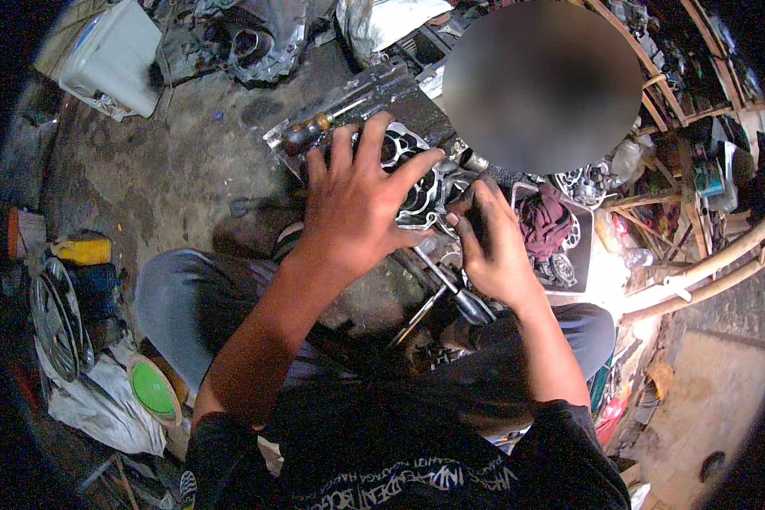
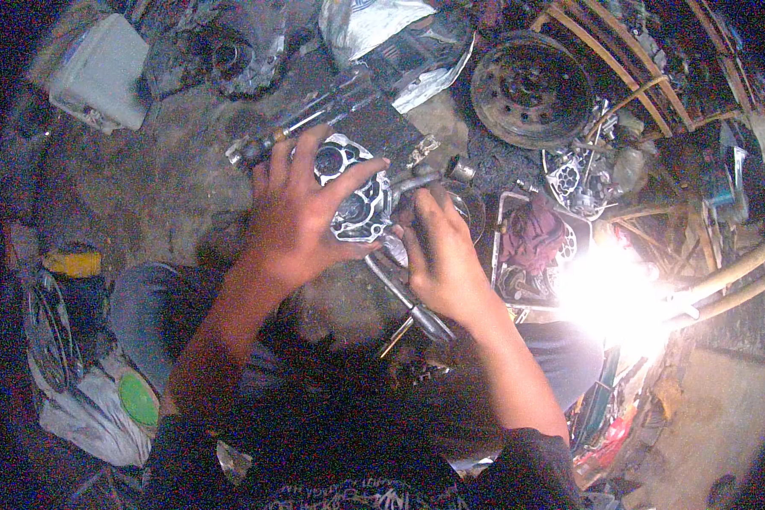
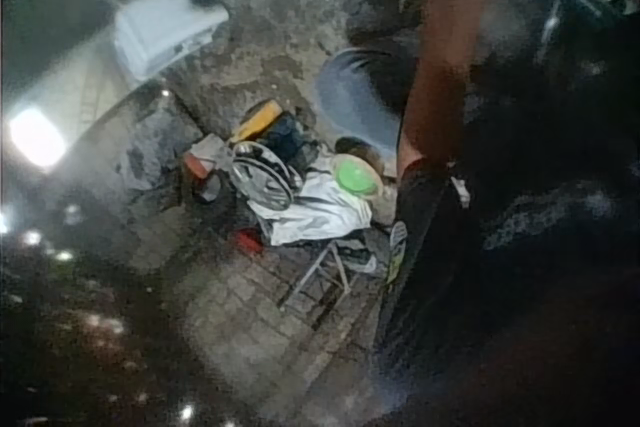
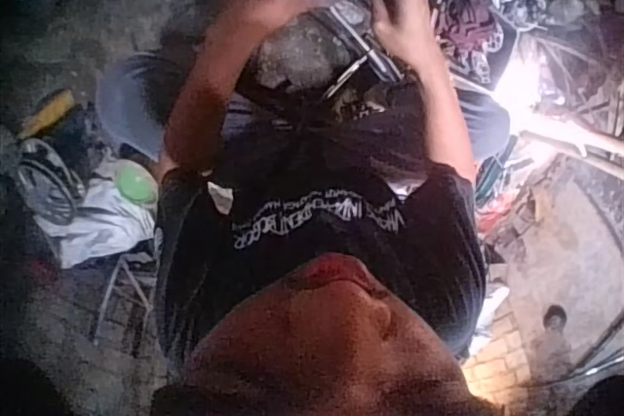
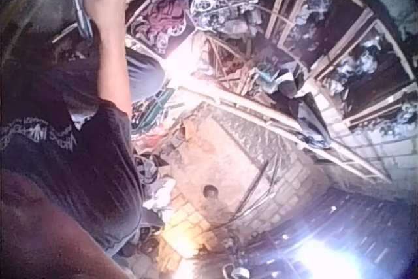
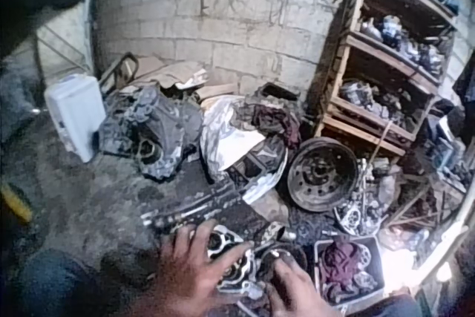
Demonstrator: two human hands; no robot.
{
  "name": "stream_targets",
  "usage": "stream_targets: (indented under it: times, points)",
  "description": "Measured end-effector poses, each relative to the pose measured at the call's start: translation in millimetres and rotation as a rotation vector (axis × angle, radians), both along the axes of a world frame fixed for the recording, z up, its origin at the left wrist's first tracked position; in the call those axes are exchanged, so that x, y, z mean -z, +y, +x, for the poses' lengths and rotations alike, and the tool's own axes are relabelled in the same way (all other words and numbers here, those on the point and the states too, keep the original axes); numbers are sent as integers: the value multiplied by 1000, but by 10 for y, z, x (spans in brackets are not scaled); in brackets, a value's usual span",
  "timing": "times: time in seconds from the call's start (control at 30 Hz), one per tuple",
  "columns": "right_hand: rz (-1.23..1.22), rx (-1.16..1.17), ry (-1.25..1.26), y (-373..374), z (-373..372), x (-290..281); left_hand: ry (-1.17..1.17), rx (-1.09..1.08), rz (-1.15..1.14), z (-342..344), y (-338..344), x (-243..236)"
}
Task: The person is sitting on the floor in a cluttered workshop, using a small tool to scrape and clean the inside of a metallic engine cylinder head. They repeatedly scrape the inner surfaces and edges of the cylinder head's chambers.
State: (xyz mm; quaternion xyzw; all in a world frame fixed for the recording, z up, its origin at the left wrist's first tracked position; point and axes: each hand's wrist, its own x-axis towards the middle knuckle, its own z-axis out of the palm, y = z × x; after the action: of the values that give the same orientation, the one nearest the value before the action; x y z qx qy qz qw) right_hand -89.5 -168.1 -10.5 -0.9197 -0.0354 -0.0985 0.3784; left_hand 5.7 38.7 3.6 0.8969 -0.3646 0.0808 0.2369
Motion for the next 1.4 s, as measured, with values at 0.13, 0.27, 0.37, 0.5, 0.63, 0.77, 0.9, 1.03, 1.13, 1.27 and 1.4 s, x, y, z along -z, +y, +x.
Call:
stream_targets:
  times: [0.13,0.27,0.37,0.5,0.63,0.77,0.9,1.03,1.13,1.27,1.4]
  points:
    - [-20,100,-110,-33,64,72,23,1,-2,5,-10,-27]
    - [12,131,-128,24,165,4,16,-13,-5,-10,-15,0]
    - [27,104,-91,38,173,33,39,-11,5,-8,0,-29]
    - [-40,94,-118,61,128,35,20,1,0,3,-11,-26]
    - [13,81,-13,108,-39,-7,-11,-4,6,-2,-16,5]
    - [31,25,78,14,-20,-120,-2,-6,4,1,-14,-1]
    - [51,129,-96,43,85,-112,6,-22,11,-11,-11,9]
    - [41,155,-190,54,139,-41,-11,-26,4,-22,-33,6]
    - [36,163,-215,37,165,57,-23,-25,-13,-13,-39,35]
    - [-7,131,-239,48,170,32,12,-27,11,-6,-45,10]
    - [-37,133,-261,88,86,80,27,-35,24,-7,-49,6]
